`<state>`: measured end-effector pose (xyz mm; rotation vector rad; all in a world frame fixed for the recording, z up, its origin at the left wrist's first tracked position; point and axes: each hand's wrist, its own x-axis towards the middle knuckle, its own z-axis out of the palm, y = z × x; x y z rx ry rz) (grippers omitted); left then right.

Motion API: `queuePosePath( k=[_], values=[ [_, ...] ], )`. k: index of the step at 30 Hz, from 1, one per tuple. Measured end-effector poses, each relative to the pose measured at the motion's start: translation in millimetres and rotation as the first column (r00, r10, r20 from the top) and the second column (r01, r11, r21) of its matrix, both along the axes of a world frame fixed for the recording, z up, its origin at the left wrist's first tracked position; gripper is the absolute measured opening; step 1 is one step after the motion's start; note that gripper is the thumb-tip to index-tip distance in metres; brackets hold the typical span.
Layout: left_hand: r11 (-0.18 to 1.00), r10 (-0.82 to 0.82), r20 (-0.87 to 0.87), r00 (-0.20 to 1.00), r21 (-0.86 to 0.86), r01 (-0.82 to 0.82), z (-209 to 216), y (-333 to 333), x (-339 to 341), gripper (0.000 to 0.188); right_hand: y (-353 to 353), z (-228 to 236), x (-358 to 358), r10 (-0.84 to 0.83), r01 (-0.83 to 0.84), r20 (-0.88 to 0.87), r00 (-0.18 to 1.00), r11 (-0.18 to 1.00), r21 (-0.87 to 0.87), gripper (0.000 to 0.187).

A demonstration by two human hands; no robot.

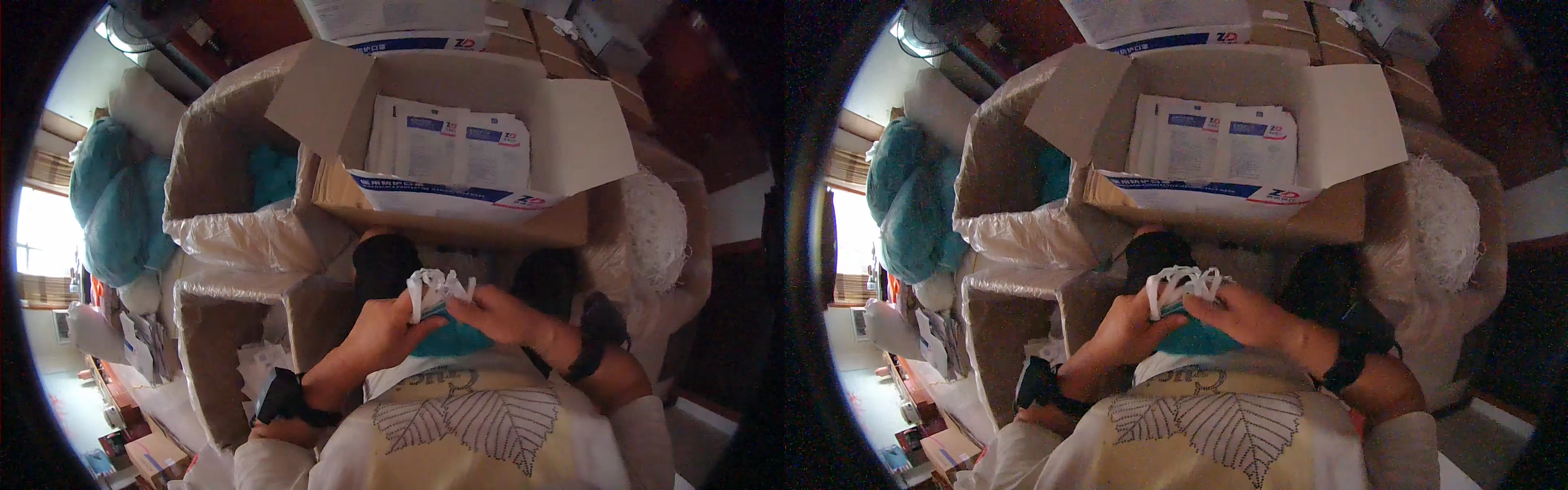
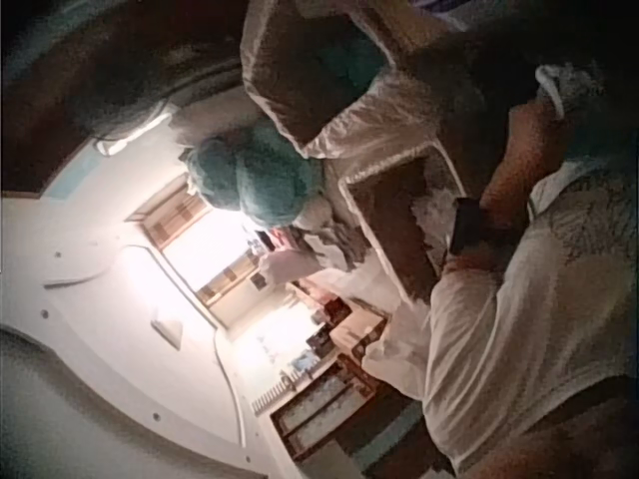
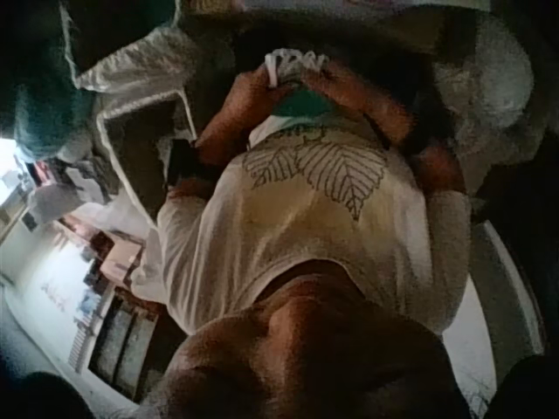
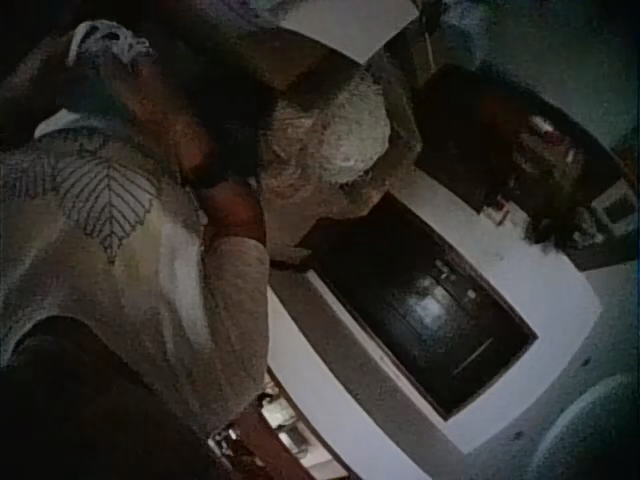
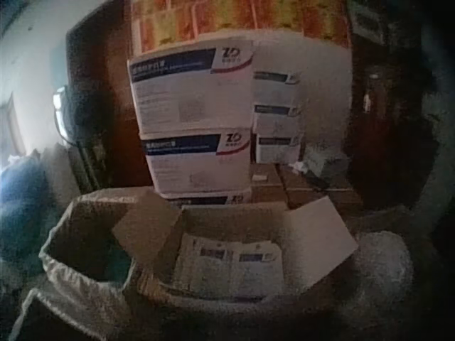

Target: The recorder is sorting teal-colored face masks and placing them into plastic bags and boxes.

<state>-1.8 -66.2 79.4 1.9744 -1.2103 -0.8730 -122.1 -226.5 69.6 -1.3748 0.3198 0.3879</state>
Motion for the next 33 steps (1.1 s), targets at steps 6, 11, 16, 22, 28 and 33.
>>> queuePosePath(
  k=[6,11,16,22,28,33],
  values=[
    [0.985,0.166,-0.046,0.985,-0.032,-0.167,-16,11,2,0.035,28,-17,8,-0.441,0.428,-0.036,0.897,0.843,0.325,0.029],
    [0.972,0.234,0.041,0.971,-0.026,-0.233,-21,14,8,0.029,29,-14,13,-0.522,0.529,-0.199,0.83,0.621,0.578,0.028],
    [0.959,0.28,0.168,0.945,-0.007,-0.283,-32,7,-9,0.023,43,-38,10,-0.586,0.614,-0.247,0.772,0.586,0.529,0.022],
    [0.904,0.396,0.134,0.908,0.119,-0.412,-60,14,-17,0.028,10,-29,24,-0.634,0.535,-0.223,0.741,0.355,0.767,0.02],
    [0.923,0.371,0.107,0.922,0.06,-0.379,-47,17,-8,0.029,-6,4,12,-0.14,0.249,0.3,0.943,0.899,-0.361,0.038],
    [0.953,0.296,0.167,0.94,-0.117,-0.28,-38,14,-8,0.022,-5,7,5,0.412,-0.092,0.187,0.892,0.57,-0.816,0.037]
  ],
)
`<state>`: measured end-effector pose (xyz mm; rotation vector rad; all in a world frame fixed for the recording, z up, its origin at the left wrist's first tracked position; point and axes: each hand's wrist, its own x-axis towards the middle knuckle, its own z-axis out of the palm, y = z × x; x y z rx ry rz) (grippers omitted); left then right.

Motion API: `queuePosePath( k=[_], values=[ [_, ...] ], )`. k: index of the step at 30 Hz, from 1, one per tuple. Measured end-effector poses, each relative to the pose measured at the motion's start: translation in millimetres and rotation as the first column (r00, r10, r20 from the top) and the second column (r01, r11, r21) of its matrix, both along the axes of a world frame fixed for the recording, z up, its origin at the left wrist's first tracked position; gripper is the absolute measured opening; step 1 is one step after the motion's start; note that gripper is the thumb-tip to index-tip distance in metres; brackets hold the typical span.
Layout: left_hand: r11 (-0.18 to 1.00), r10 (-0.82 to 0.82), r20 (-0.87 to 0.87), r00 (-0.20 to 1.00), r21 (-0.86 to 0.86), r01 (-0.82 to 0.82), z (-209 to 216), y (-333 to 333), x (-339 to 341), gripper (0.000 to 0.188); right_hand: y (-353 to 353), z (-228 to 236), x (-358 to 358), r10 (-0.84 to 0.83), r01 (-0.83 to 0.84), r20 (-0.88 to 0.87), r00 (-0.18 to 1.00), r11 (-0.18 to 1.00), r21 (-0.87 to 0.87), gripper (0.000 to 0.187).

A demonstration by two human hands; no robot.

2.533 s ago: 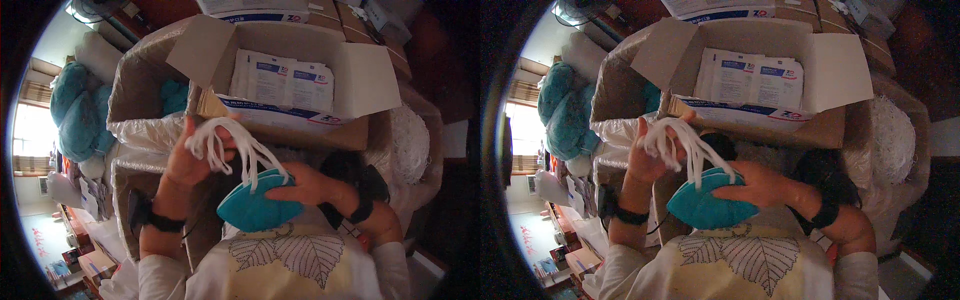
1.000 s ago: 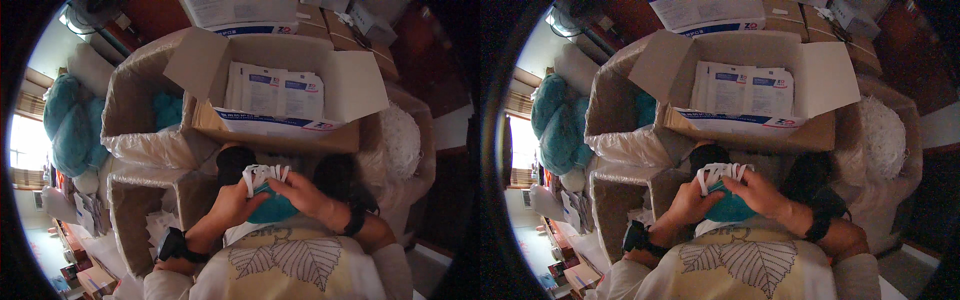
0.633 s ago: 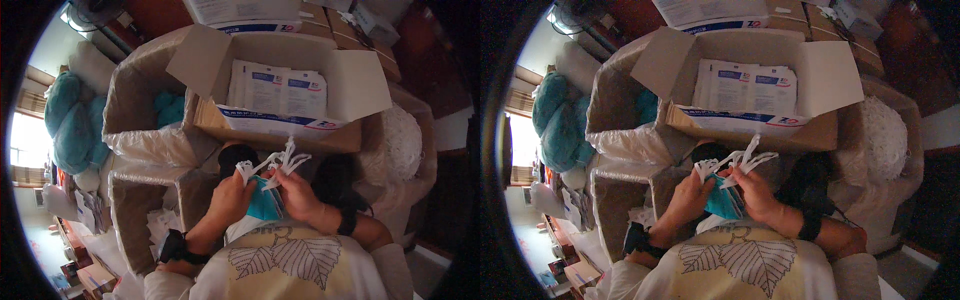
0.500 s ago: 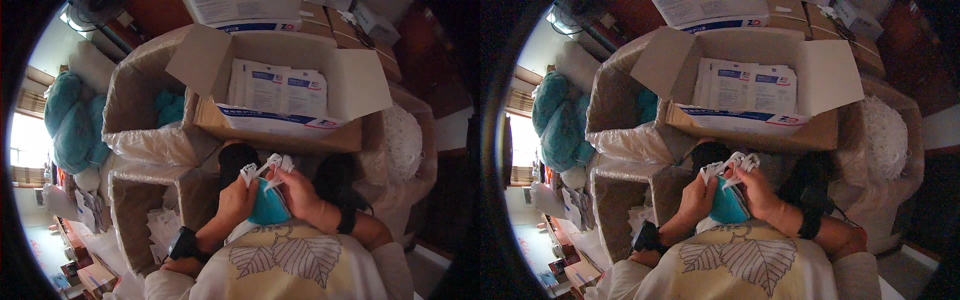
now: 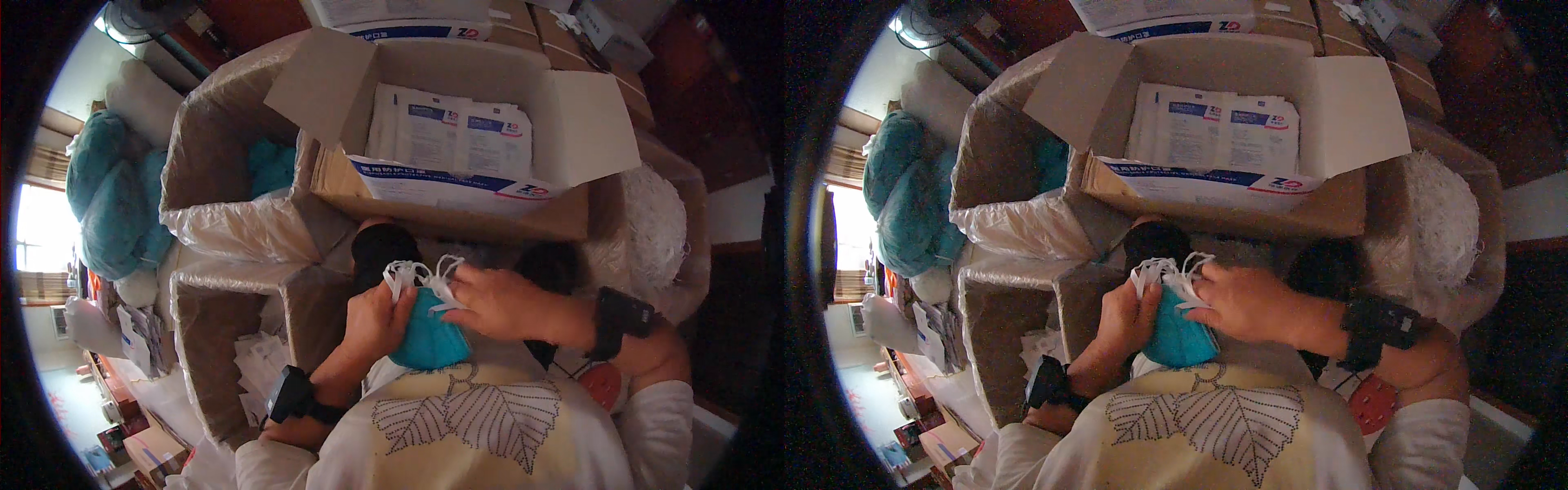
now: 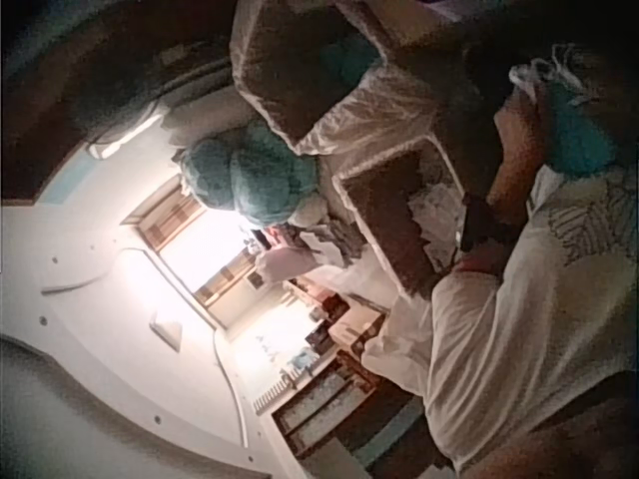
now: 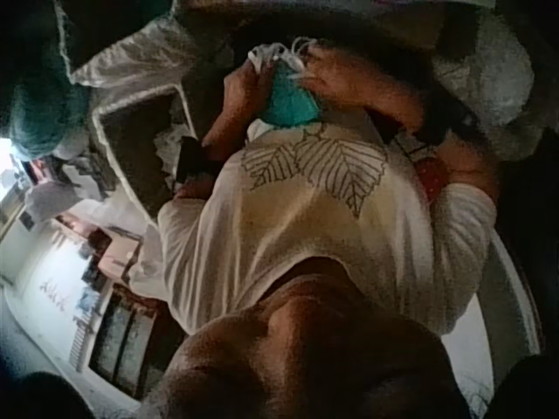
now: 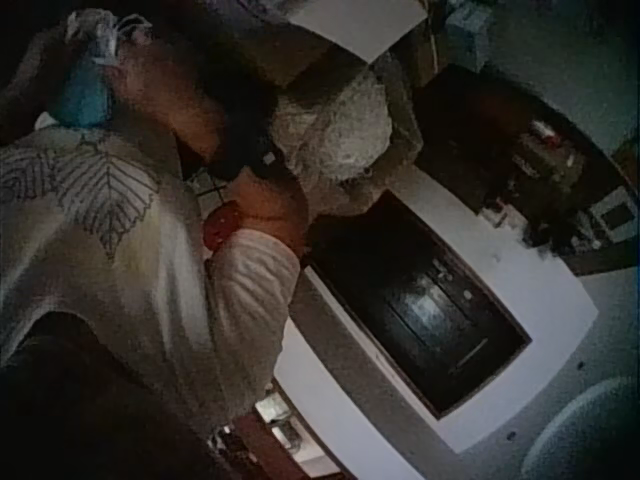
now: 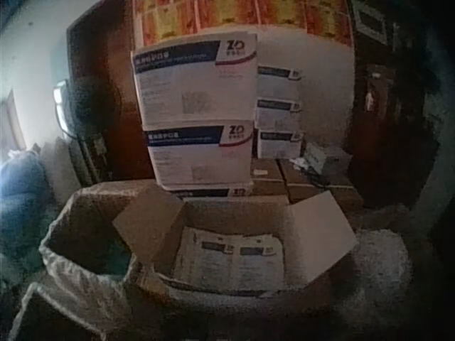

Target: The recorder is sorting teal-colored face masks and placing them into plastic bags and boxes.

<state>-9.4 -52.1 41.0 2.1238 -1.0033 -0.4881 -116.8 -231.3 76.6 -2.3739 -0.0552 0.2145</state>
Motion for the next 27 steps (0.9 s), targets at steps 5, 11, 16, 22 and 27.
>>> queuePosePath(
  k=[5,11,16,22,27],
  values=[
    [1.0,-0.015,0.031,0.999,0.022,0.015,-21,6,-9,0.017,8,-2,-11,0.047,-0.035,-0.318,0.947,0.998,0.045,0.039],
    [0.99,-0.133,-0.163,0.978,0.02,0.138,-45,9,-50,0.018,-3,16,-54,0.212,-0.273,-0.529,0.822,0.961,-0.038,0.034],
    [0.987,-0.155,-0.313,0.937,-0.003,0.162,-40,6,-60,0.019,-11,41,-61,0.241,-0.303,-0.549,0.8,0.953,-0.023,0.026],
    [0.783,0.161,-0.967,-0.199,0.248,-0.571,-34,13,-50,0.03,-55,61,-114,0.217,-0.292,-0.686,0.695,0.957,0.007,0.018],
    [0.919,0.169,-0.946,0.278,0.049,-0.392,-56,8,-31,0.027,-65,36,-105,-0.16,0.211,-0.465,0.871,0.976,0.06,0.017]
  ],
)
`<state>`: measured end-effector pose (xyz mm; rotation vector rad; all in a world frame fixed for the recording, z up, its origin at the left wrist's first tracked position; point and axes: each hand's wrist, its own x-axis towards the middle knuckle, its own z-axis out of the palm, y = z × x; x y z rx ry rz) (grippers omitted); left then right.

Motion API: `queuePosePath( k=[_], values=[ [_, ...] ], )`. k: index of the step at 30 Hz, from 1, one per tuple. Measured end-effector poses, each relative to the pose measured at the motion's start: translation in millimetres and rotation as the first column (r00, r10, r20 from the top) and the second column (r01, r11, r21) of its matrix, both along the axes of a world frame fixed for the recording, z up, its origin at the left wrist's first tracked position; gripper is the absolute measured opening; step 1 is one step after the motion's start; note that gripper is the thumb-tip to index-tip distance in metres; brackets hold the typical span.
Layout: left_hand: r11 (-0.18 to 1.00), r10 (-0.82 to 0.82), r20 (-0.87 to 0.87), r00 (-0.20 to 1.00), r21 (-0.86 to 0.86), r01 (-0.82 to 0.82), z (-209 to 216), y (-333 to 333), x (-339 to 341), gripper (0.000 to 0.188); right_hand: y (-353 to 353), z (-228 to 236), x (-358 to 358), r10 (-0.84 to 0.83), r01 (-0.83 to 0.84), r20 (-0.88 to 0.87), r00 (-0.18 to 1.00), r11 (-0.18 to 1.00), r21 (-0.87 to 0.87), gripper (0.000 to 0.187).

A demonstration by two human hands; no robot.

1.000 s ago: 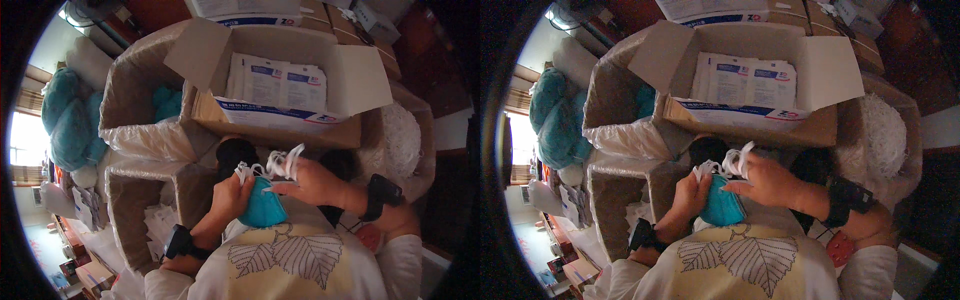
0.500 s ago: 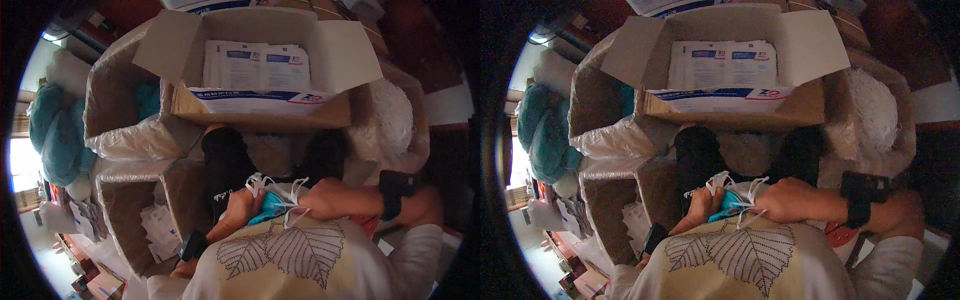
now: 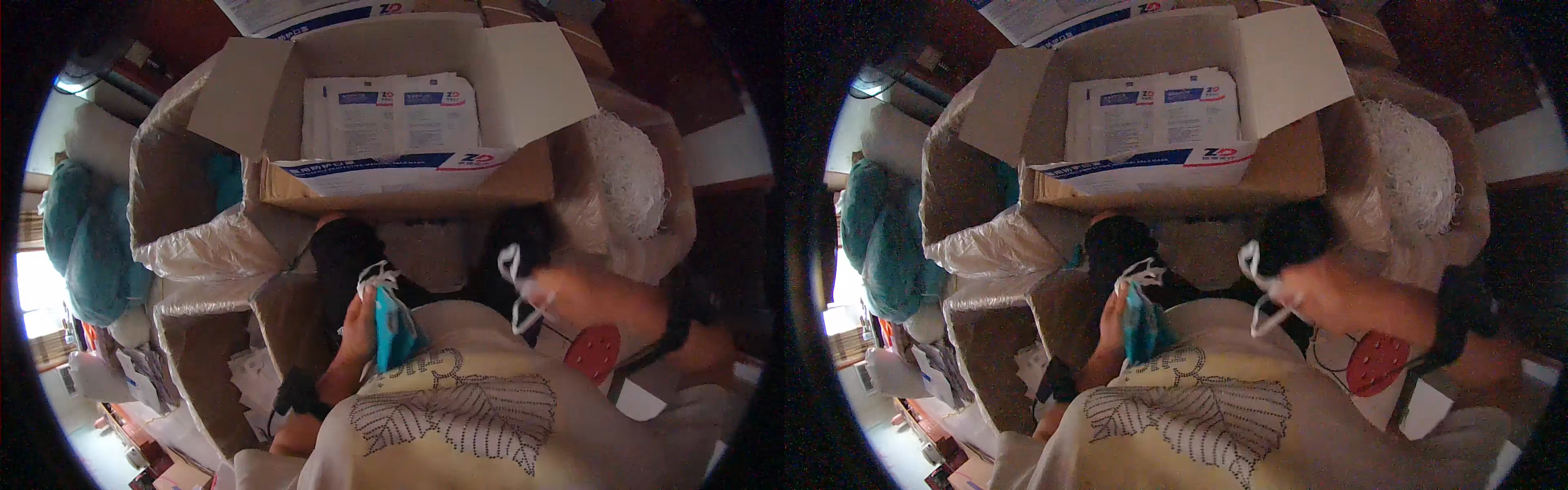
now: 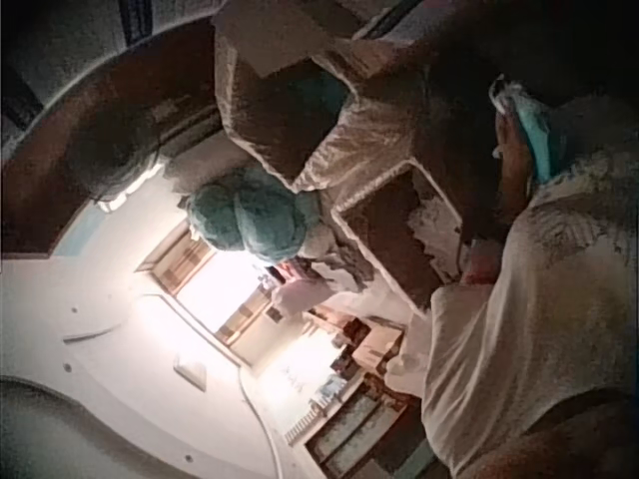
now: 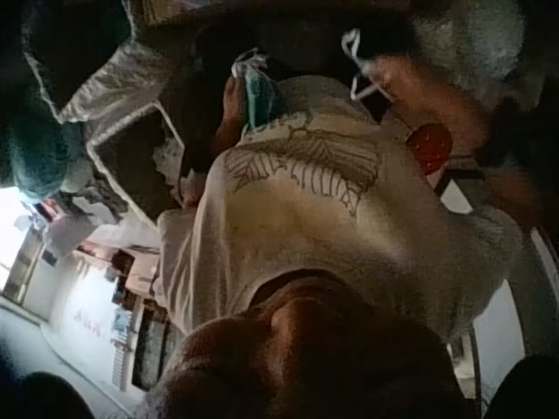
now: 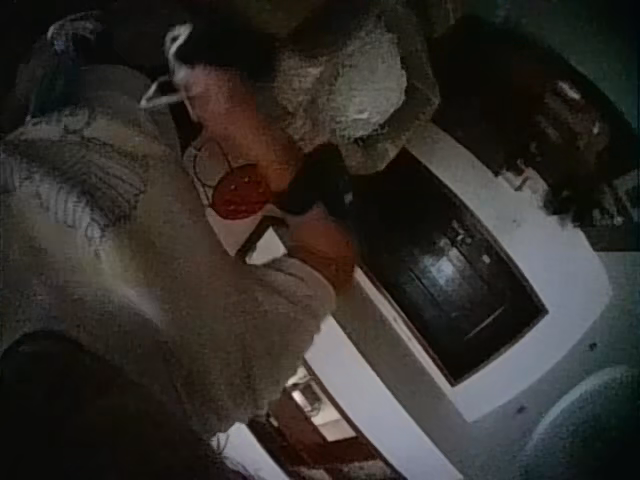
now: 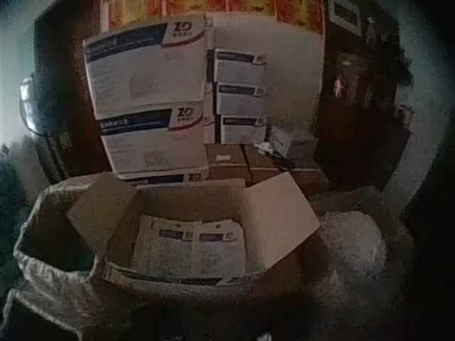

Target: The recorder is sorting teal-colored face masks and placing them into plastic bags and boxes.

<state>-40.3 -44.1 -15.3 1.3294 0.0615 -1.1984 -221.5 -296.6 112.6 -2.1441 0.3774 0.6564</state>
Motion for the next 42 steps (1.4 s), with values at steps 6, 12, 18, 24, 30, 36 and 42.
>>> queuePosePath(
  k=[6,12,18,24,30,36,42],
  values=[
    [0.771,-0.416,-0.706,0.573,-0.608,-0.19,0,-15,27,0.029,3,-7,60,-0.214,0.27,0.634,0.744,0.963,0.008,0.028],
    [0.832,-0.388,-0.704,0.595,-0.545,-0.102,20,-8,27,0.031,39,-25,114,0.066,-0.222,0.741,0.668,0.968,0.115,0.042],
    [0.882,-0.343,-0.699,0.627,-0.469,-0.04,22,-4,29,0.033,60,-47,119,0.17,-0.326,0.684,0.71,0.94,0.105,0.033],
    [0.989,-0.09,-0.27,0.959,-0.134,0.055,58,2,77,0.035,57,-37,110,0.183,-0.268,0.381,0.906,0.946,0.182,0.025],
    [0.755,-0.261,0.875,-0.407,0.448,0.48,133,-46,56,0.033,61,-47,106,0.234,-0.25,0.309,0.922,0.968,0.011,0.026],
    [0.725,-0.626,0.755,0.198,0.468,0.506,80,-31,30,0.027,58,-21,92,0.114,-0.149,0.102,0.988,0.874,0.462,0.028],
    [0.884,-0.395,0.891,0.224,0.303,0.355,70,-36,21,0.029,51,-35,78,0.266,-0.253,0.048,0.963,0.95,-0.183,0.021]
  ],
)
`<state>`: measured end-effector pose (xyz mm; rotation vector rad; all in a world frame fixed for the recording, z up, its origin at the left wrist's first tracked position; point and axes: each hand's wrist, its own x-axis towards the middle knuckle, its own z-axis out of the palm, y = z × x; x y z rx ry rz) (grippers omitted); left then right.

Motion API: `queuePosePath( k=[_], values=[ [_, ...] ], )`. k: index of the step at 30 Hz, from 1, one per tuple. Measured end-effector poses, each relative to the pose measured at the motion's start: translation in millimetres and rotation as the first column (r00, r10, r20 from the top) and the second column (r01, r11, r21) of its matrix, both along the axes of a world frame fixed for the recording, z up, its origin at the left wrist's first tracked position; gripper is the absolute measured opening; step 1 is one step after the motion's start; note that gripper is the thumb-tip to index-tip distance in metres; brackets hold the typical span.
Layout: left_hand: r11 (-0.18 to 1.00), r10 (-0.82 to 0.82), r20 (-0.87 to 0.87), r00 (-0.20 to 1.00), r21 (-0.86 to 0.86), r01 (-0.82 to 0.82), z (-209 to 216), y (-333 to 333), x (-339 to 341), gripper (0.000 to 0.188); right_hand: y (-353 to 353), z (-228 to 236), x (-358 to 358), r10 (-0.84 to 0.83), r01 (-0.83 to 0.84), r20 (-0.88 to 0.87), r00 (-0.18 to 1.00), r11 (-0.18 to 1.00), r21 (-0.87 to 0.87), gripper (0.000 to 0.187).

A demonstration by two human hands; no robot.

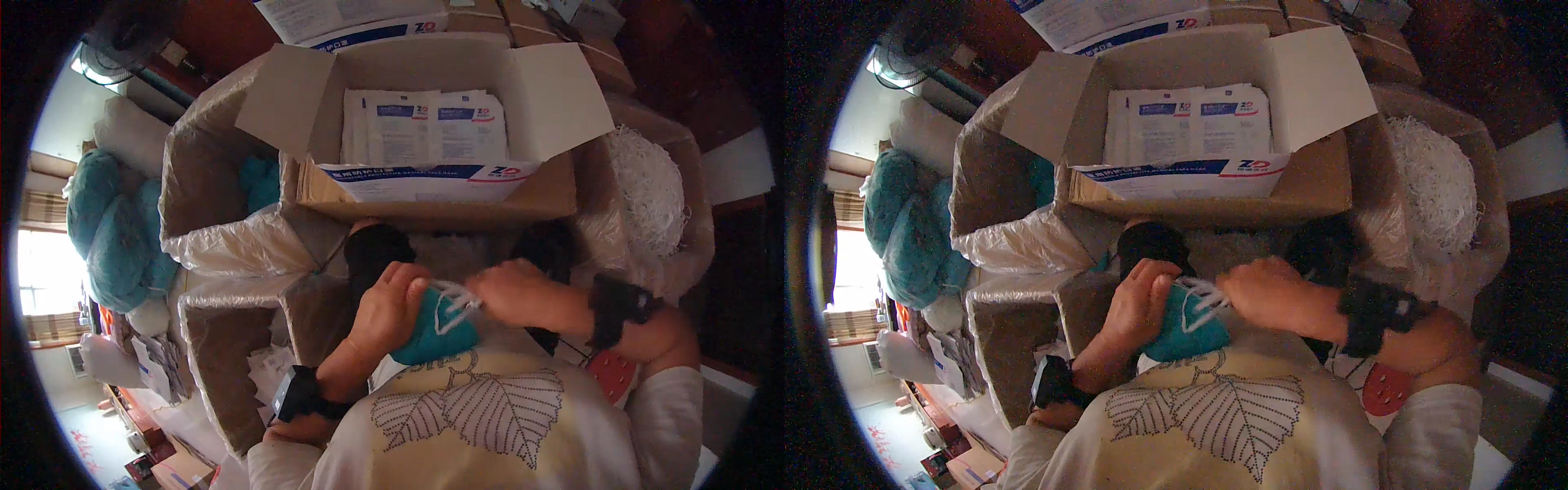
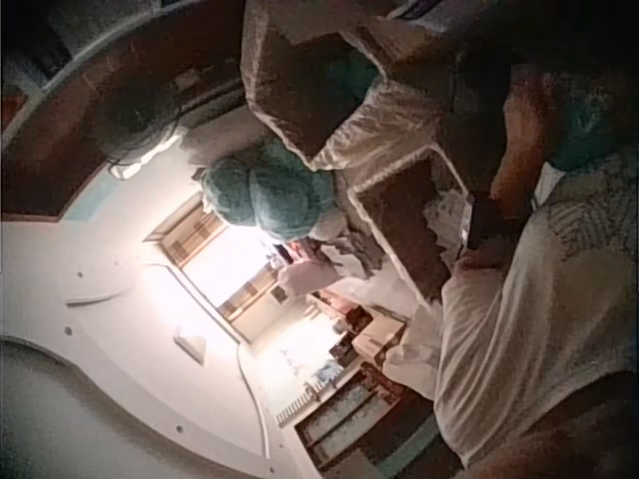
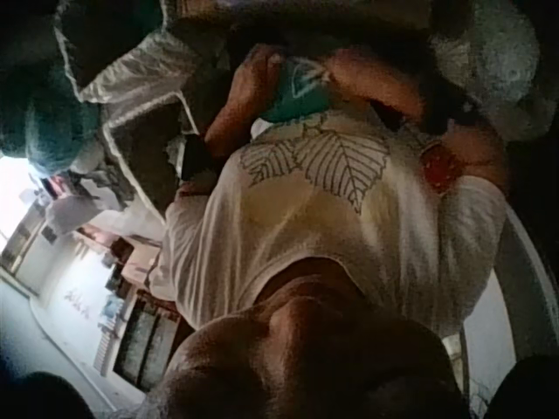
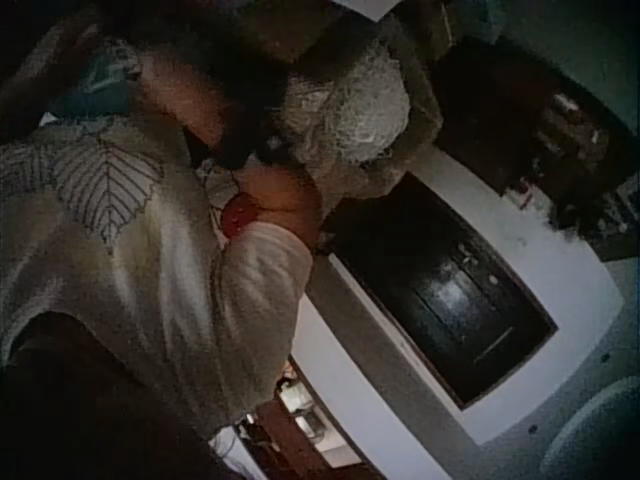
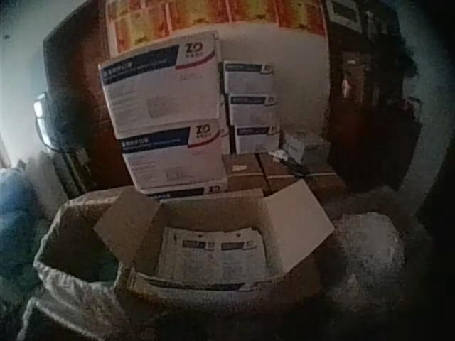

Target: The recorder is sorting teal-colored face masks and placing them into plastic bags and boxes.

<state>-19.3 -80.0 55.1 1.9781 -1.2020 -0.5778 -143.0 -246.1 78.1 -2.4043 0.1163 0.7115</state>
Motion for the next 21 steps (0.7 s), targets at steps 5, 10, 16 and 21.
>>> queuePosePath(
  k=[5,10,16,21],
  values=[
    [0.941,0.251,-0.232,0.94,0.285,-0.181,-36,9,-19,0.022,12,-44,12,-0.408,0.275,0.589,0.697,0.911,0.306,0.02],
    [0.991,0.127,-0.214,0.969,-0.013,-0.133,-54,21,-29,0.021,51,-46,13,-0.703,0.286,-0.227,0.674,-0.036,0.958,0.02],
    [0.989,0.05,-0.402,0.914,0.15,0.012,-35,20,-51,0.017,28,-10,-35,-0.579,0.238,0.274,0.768,0.654,0.718,0.016],
    [0.991,-0.026,-0.34,0.94,0.112,0.068,-32,13,-51,0.014,15,10,-56,-0.427,0.669,-0.563,0.707,0.147,0.728,0.026]
  ],
)
